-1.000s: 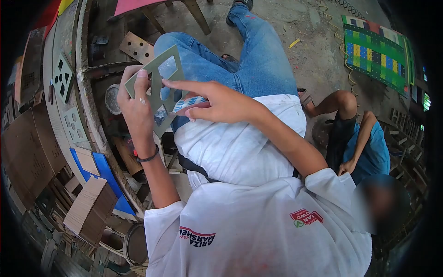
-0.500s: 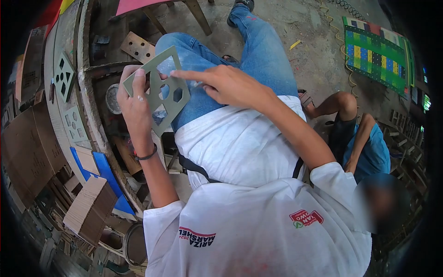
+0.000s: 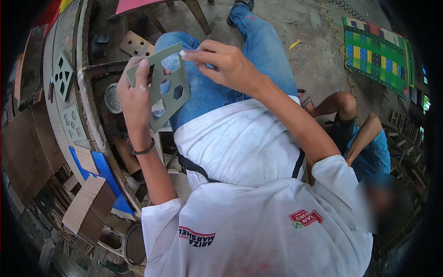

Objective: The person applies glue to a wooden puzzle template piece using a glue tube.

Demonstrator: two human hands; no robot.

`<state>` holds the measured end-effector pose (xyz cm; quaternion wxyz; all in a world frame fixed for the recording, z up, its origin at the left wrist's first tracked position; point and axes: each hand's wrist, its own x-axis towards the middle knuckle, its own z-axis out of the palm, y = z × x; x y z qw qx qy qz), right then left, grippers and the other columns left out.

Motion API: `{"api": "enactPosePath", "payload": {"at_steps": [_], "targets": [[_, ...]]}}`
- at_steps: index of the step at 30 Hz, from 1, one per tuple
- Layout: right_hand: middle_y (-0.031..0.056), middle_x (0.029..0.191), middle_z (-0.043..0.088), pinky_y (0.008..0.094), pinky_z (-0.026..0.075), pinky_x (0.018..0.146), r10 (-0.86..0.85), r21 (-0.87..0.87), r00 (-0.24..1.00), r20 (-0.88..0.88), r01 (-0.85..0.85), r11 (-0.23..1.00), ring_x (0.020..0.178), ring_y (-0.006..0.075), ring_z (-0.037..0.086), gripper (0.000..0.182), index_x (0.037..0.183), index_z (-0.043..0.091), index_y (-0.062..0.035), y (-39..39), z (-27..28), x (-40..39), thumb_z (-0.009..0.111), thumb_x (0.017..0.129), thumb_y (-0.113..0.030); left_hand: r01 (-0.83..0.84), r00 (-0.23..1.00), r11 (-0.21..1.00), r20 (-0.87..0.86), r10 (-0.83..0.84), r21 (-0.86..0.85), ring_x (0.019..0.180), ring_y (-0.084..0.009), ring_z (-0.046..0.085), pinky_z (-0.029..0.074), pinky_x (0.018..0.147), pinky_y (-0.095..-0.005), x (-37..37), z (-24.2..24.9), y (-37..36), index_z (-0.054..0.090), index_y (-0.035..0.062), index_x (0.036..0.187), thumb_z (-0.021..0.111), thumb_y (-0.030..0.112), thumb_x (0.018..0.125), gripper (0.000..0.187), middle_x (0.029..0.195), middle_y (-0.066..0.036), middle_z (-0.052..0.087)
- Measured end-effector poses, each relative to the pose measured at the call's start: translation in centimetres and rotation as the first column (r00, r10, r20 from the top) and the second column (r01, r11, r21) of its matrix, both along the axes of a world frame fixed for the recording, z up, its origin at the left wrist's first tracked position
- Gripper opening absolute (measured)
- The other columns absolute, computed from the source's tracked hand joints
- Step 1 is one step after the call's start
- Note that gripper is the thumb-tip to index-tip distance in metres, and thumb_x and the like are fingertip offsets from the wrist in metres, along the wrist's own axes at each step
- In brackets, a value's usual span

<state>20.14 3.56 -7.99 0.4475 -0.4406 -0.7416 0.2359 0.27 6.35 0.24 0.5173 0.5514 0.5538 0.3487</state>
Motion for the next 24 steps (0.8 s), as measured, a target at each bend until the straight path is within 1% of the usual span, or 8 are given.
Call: {"api": "enactPosePath", "payload": {"at_steps": [2, 6, 8, 12, 15, 17, 20, 24], "targets": [[0.0097, 0.089, 0.060, 0.0351, 0.053, 0.067, 0.000, 0.053, 0.999, -0.050, 0.003, 0.999, 0.073, 0.0260, 0.062, 0.033, 0.109, 0.068, -0.0077, 0.3, -0.2, -0.7, 0.068, 0.076, -0.001, 0.013, 1.000, 1.000, 0.010, -0.013, -0.010, 0.078, -0.0154, 0.067, 0.051, 0.069, -0.0255, 0.1, -0.1, 0.4, 0.058, -0.0038, 0.100, 0.047, 0.021, 0.099, 0.027, 0.084, -0.012, 0.067], [0.0096, 0.088, 0.060, 0.0344, 0.053, 0.068, 0.008, -0.011, 0.997, -0.079, -0.009, 1.000, 0.075, 0.0257, 0.062, 0.033, 0.109, 0.068, -0.0077, 0.2, -2.6, -0.9, 0.068, 0.076, -0.002, 0.036, 0.999, 0.999, -0.026, -0.036, -0.005, 0.077, -0.0159, 0.068, 0.052, 0.067, -0.0260, -0.2, -0.3, 0.9, 0.060, -0.0046, 0.099, 0.049, 0.020, 0.099, 0.027, 0.084, -0.011, 0.066], [0.0091, 0.088, 0.060, 0.0341, 0.053, 0.068, 0.069, -0.049, 0.996, -0.049, -0.072, 0.996, 0.074, 0.0255, 0.062, 0.034, 0.109, 0.068, -0.0085, -0.4, -4.0, -0.7, 0.069, 0.076, -0.002, 0.037, 0.999, 0.999, -0.036, -0.037, -0.006, 0.077, -0.0163, 0.068, 0.053, 0.067, -0.0263, -0.2, -0.3, 1.0, 0.060, -0.0047, 0.099, 0.049, 0.020, 0.098, 0.027, 0.084, -0.011, 0.066], [0.0083, 0.088, 0.060, 0.0343, 0.053, 0.067, 0.030, -0.029, 0.996, -0.081, -0.033, 0.999, 0.072, 0.0247, 0.062, 0.034, 0.109, 0.069, -0.0092, -1.1, -3.0, -0.4, 0.068, 0.076, -0.002, 0.031, 0.999, 0.999, 0.012, -0.031, -0.019, 0.076, -0.0173, 0.069, 0.053, 0.065, -0.0266, -0.1, -0.1, 1.0, 0.060, -0.0047, 0.097, 0.050, 0.020, 0.098, 0.027, 0.085, -0.011, 0.066], [0.0082, 0.086, 0.059, 0.0301, 0.051, 0.063, -0.006, -0.035, 0.997, -0.078, 0.003, 0.999, 0.071, 0.0205, 0.060, 0.040, 0.114, 0.068, -0.0098, -0.9, -2.2, -0.2, 0.068, 0.075, 0.002, 0.019, 1.000, 1.000, 0.014, -0.019, -0.017, 0.076, -0.0179, 0.069, 0.053, 0.065, -0.0270, -0.2, 0.0, 1.0, 0.060, -0.0050, 0.097, 0.050, 0.019, 0.098, 0.027, 0.086, -0.012, 0.066], [0.0072, 0.082, 0.057, 0.0293, 0.050, 0.062, -0.041, -0.058, 0.999, 0.005, 0.041, 0.997, 0.068, 0.0194, 0.058, 0.041, 0.113, 0.069, -0.0111, -1.1, -1.7, -0.3, 0.068, 0.075, 0.001, 0.020, 1.000, 1.000, 0.011, -0.020, -0.023, 0.076, -0.0182, 0.069, 0.054, 0.065, -0.0273, -0.2, 0.0, 1.0, 0.060, -0.0052, 0.098, 0.050, 0.019, 0.098, 0.027, 0.086, -0.012, 0.066], [0.0065, 0.080, 0.056, 0.0291, 0.049, 0.061, -0.016, -0.086, 0.999, 0.035, 0.019, 0.996, 0.068, 0.0186, 0.058, 0.042, 0.114, 0.069, -0.0121, -0.9, -1.5, 0.1, 0.069, 0.074, 0.001, 0.039, 0.999, 0.999, -0.006, -0.039, -0.021, 0.076, -0.0166, 0.068, 0.052, 0.067, -0.0247, -0.2, -0.1, 1.2, 0.060, -0.0024, 0.096, 0.052, 0.021, 0.097, 0.025, 0.086, -0.011, 0.066], [0.0064, 0.079, 0.055, 0.0293, 0.049, 0.060, 0.004, -0.037, 0.999, 0.038, -0.002, 0.999, 0.067, 0.0184, 0.057, 0.043, 0.115, 0.069, -0.0123, -0.5, -0.4, 0.3, 0.069, 0.074, 0.001, 0.012, 0.999, 0.999, 0.030, -0.011, -0.038, 0.075, -0.0165, 0.068, 0.052, 0.066, -0.0255, -0.6, -0.6, 1.7, 0.061, -0.0053, 0.097, 0.051, 0.019, 0.098, 0.027, 0.086, -0.011, 0.066]]}}
